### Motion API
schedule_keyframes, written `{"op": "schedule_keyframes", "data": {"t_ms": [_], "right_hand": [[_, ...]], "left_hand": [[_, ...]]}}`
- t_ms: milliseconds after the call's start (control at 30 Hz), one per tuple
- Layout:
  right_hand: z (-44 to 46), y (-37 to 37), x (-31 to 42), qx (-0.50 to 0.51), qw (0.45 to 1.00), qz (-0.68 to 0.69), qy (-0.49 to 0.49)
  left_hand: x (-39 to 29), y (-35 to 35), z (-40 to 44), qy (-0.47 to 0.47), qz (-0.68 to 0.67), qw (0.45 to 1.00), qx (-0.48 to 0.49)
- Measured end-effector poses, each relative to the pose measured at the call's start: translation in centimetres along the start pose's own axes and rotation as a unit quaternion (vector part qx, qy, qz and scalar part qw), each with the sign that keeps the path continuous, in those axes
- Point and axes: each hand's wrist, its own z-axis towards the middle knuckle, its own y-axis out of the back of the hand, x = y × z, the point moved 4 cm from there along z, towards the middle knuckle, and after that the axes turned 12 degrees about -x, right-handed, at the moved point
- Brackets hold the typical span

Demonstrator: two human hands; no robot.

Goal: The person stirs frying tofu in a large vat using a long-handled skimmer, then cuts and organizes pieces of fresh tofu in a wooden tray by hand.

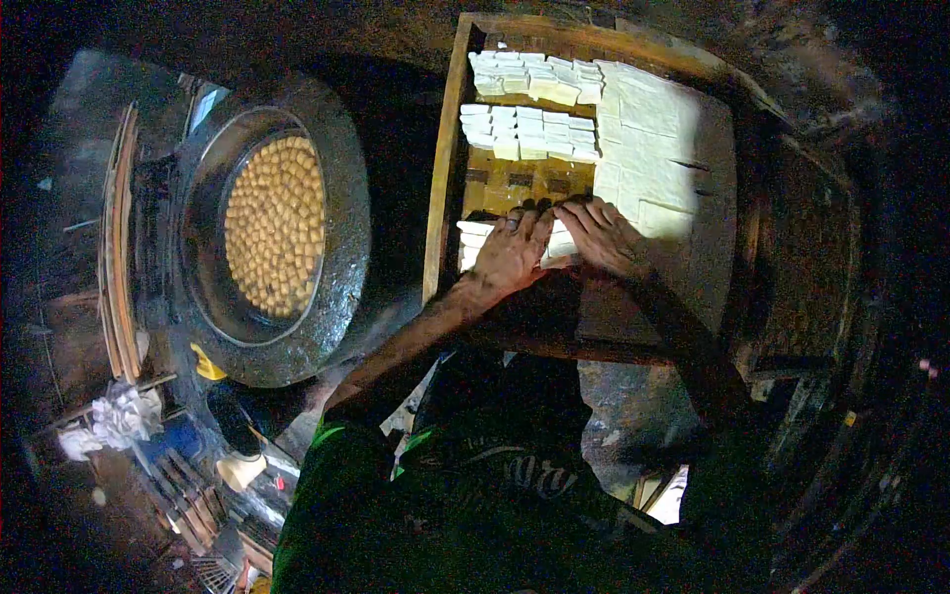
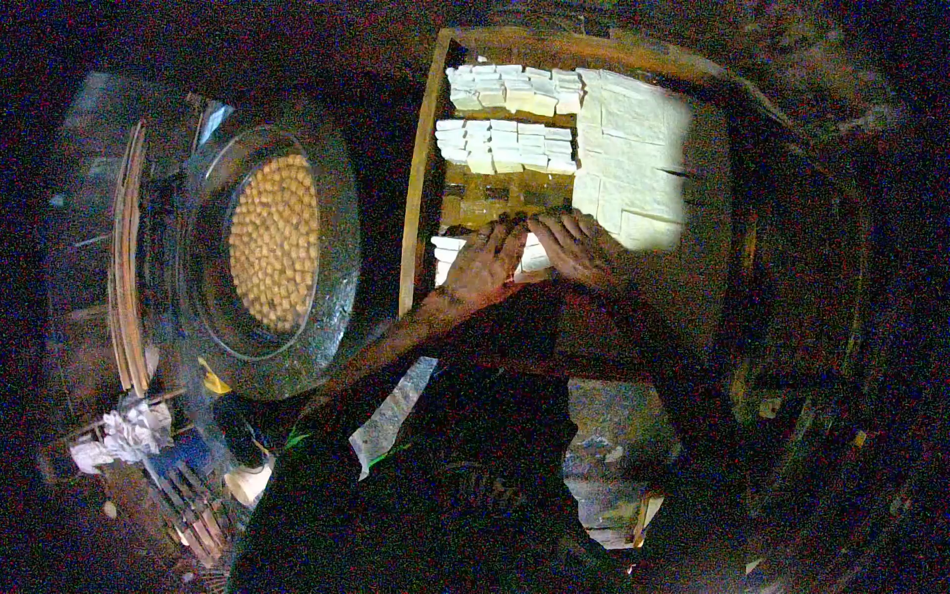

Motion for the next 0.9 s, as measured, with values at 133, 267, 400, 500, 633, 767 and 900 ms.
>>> {"op": "schedule_keyframes", "data": {"t_ms": [133,267,400,500,633,767,900], "right_hand": [[-0.4,0.4,0.4,-0.005,0.998,0.019,0.055],[-0.8,1.5,1.9,-0.031,0.986,-0.071,0.148],[-0.1,1.9,2.5,-0.098,0.989,-0.1,0.042],[0.9,2.3,3.6,-0.087,0.995,-0.053,-0.005],[2.4,-0.1,4.3,-0.013,0.998,0.018,-0.054],[2.5,0.3,4.6,0.057,0.991,0.064,-0.098],[2.8,2.0,4.6,0.011,0.982,0.123,-0.143]], "left_hand": [[0.4,0.8,0.3,-0.005,-0.051,0.997,-0.049],[0.8,2.8,-0.5,-0.026,-0.09,0.995,0.025],[2.4,4.6,-2.0,0.022,-0.072,0.991,0.113],[3.9,5.1,-3.1,0.019,0.008,0.988,0.155],[3.5,4.7,-3.1,0.004,0.042,0.988,0.15],[3.9,4.1,-2.9,-0.01,0.053,0.993,0.107],[4.3,3.7,-3.5,-0.003,0.06,0.995,0.079]]}}
